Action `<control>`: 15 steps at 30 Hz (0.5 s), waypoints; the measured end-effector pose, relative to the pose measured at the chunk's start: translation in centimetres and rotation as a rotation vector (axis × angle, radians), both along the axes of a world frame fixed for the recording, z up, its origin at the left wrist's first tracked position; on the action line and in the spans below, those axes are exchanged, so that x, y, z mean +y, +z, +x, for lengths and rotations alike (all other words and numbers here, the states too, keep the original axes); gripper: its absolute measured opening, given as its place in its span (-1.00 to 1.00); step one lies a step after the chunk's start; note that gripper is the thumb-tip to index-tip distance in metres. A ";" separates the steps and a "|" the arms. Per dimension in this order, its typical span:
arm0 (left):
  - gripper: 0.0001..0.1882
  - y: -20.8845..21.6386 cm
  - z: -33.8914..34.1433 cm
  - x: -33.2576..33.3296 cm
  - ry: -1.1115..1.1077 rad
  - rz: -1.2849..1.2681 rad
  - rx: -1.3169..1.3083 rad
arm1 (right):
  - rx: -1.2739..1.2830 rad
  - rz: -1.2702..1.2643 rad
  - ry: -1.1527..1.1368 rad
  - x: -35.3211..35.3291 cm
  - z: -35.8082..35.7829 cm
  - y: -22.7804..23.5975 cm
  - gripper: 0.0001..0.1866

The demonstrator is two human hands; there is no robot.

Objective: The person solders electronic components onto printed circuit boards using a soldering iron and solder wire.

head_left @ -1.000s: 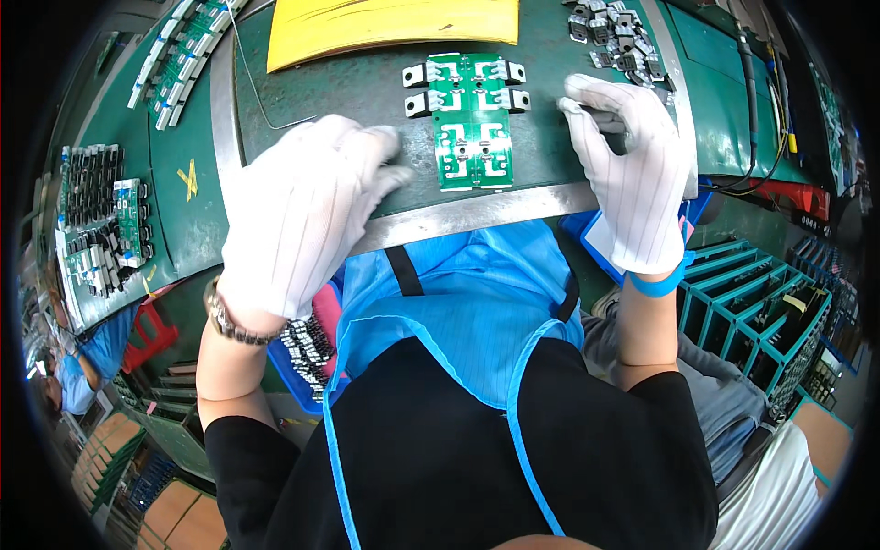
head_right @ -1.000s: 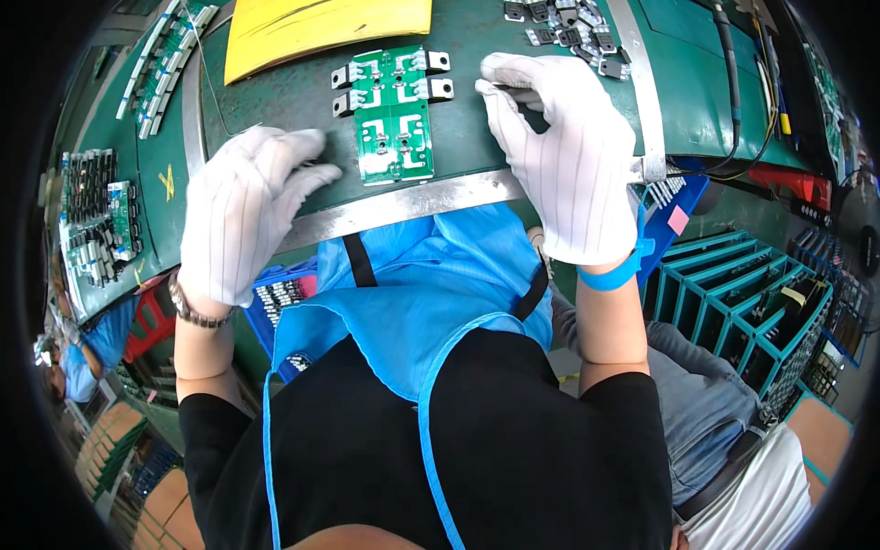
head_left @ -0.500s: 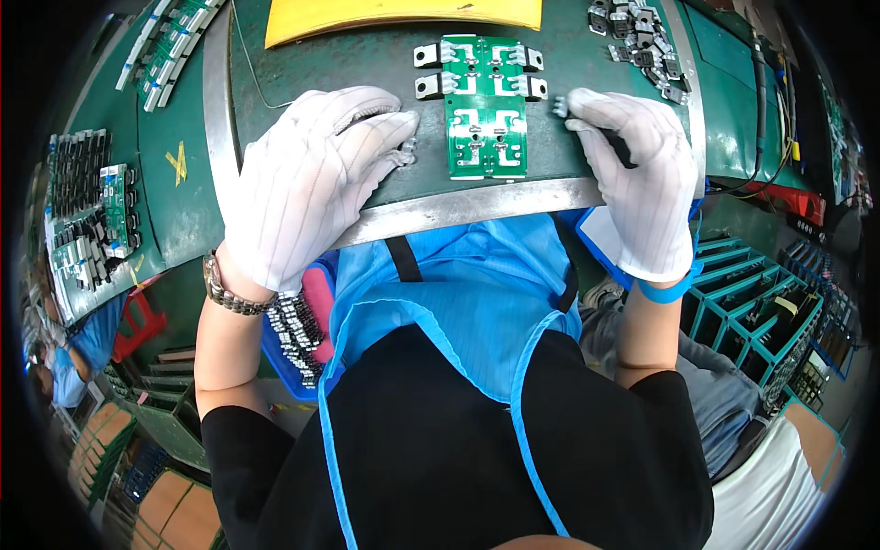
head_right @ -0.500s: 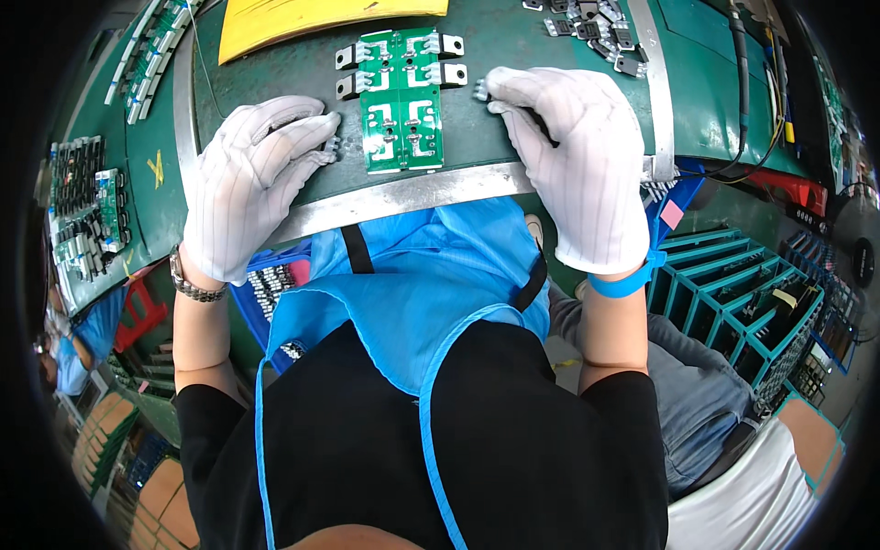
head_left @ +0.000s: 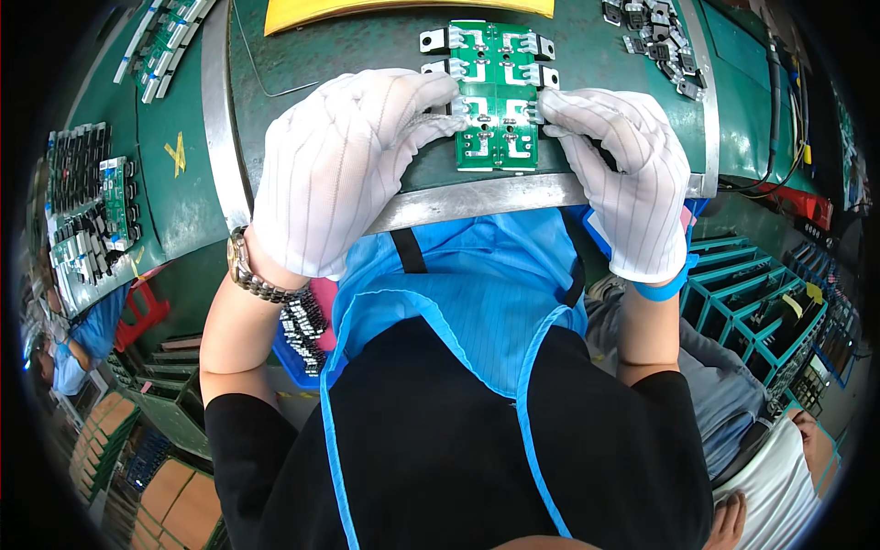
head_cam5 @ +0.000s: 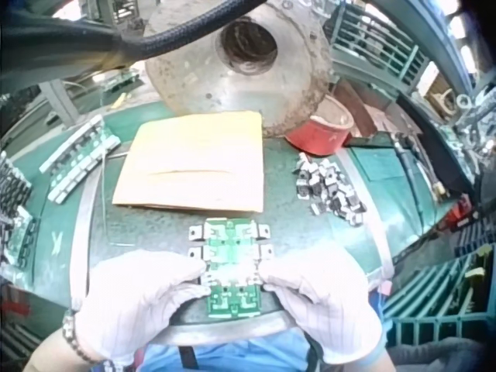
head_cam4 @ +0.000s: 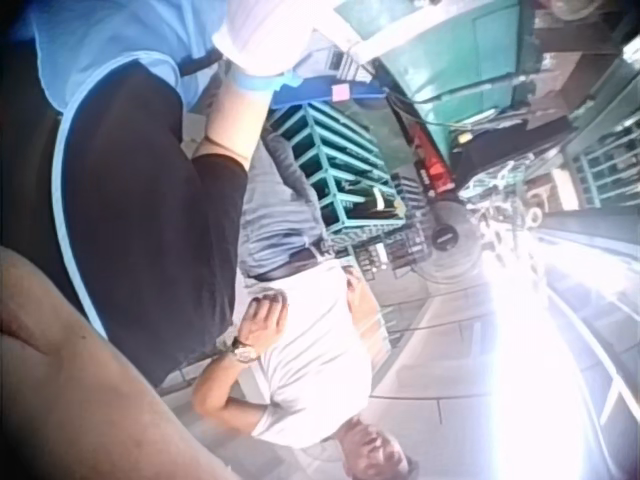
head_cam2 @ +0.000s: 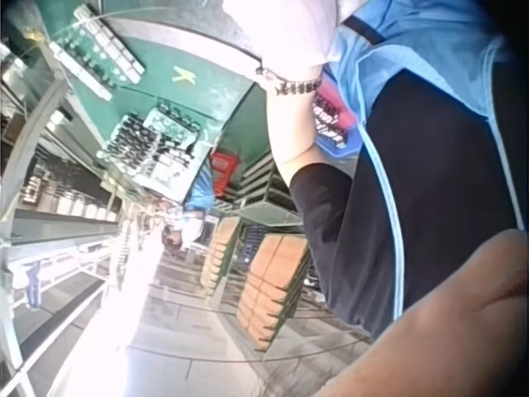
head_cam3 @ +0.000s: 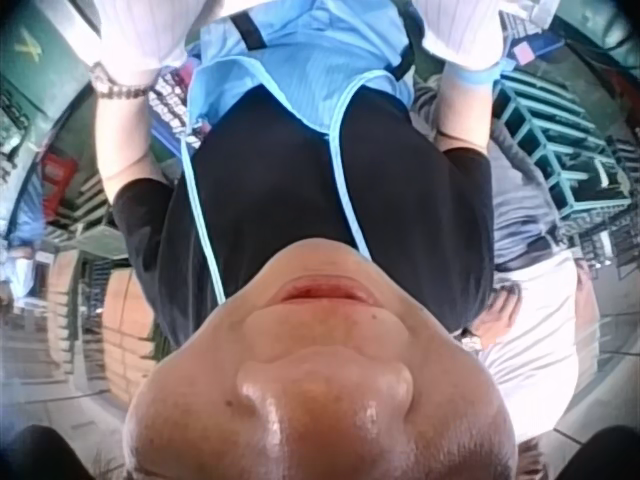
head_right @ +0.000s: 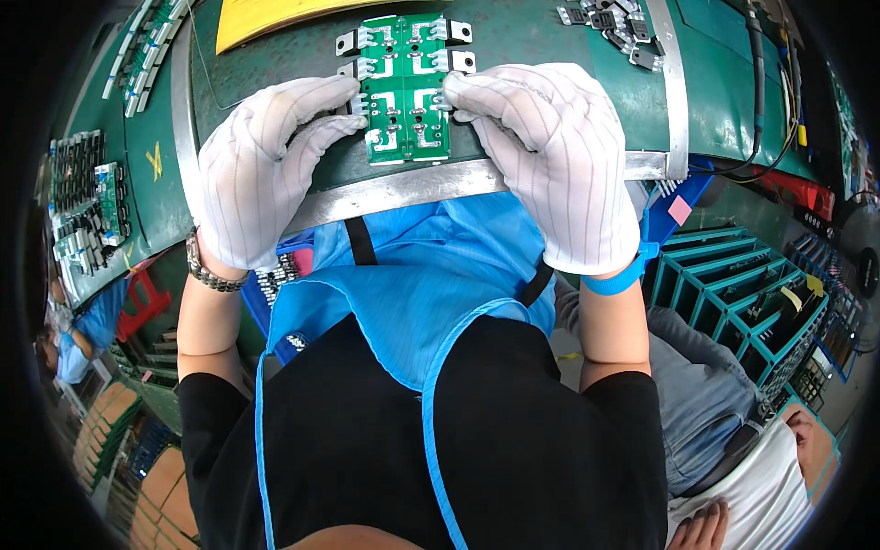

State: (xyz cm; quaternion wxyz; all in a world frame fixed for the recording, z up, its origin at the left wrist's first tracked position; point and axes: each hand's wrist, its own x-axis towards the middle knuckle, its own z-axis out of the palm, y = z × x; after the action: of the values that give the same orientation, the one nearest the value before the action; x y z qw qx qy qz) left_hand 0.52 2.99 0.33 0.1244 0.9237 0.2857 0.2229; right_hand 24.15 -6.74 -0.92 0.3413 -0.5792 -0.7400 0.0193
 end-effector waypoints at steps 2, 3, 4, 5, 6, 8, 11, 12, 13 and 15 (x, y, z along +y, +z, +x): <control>-0.69 -0.4 -0.1 0.2 -0.045 0.055 -0.021 | -0.019 0.004 -0.003 -0.1 0.0 -0.1 -0.66; -0.69 -0.5 -0.1 0.2 -0.046 0.054 -0.016 | -0.051 0.022 -0.011 -0.1 0.0 -0.3 -0.66; -0.69 -0.6 -0.1 0.3 -0.059 0.054 -0.031 | -0.083 0.041 -0.019 -0.2 0.0 -0.4 -0.65; -0.68 -0.7 0.0 0.4 -0.074 0.054 -0.047 | -0.080 0.040 -0.021 -0.3 0.1 -0.5 -0.65; -0.68 -0.8 -0.1 0.4 -0.076 0.053 -0.045 | -0.131 0.045 -0.030 -0.3 0.2 -0.6 -0.64; -0.67 -1.0 -0.1 0.4 -0.076 0.079 -0.063 | -0.178 0.051 -0.040 -0.4 0.2 -0.7 -0.64; -0.66 -0.7 -0.1 0.2 -0.049 0.091 -0.002 | -0.243 0.026 -0.049 -0.5 0.3 -0.8 -0.62; -0.66 -0.6 -0.1 0.2 -0.050 0.091 0.000 | -0.255 0.043 -0.043 -0.5 0.4 -0.9 -0.61; -0.67 -0.5 -0.1 0.3 -0.060 0.082 -0.004 | -0.268 0.059 -0.036 -0.5 0.4 -1.0 -0.60; -0.67 -0.4 0.0 0.3 -0.068 0.074 -0.008 | -0.267 0.059 -0.037 -0.4 0.4 -0.9 -0.59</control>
State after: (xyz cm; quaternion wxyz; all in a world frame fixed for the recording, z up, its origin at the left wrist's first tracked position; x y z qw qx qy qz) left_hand 0.49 3.30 -0.07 0.0989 0.9359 0.2452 0.2327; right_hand 24.57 -7.16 -1.86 0.2567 -0.5798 -0.7685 -0.0859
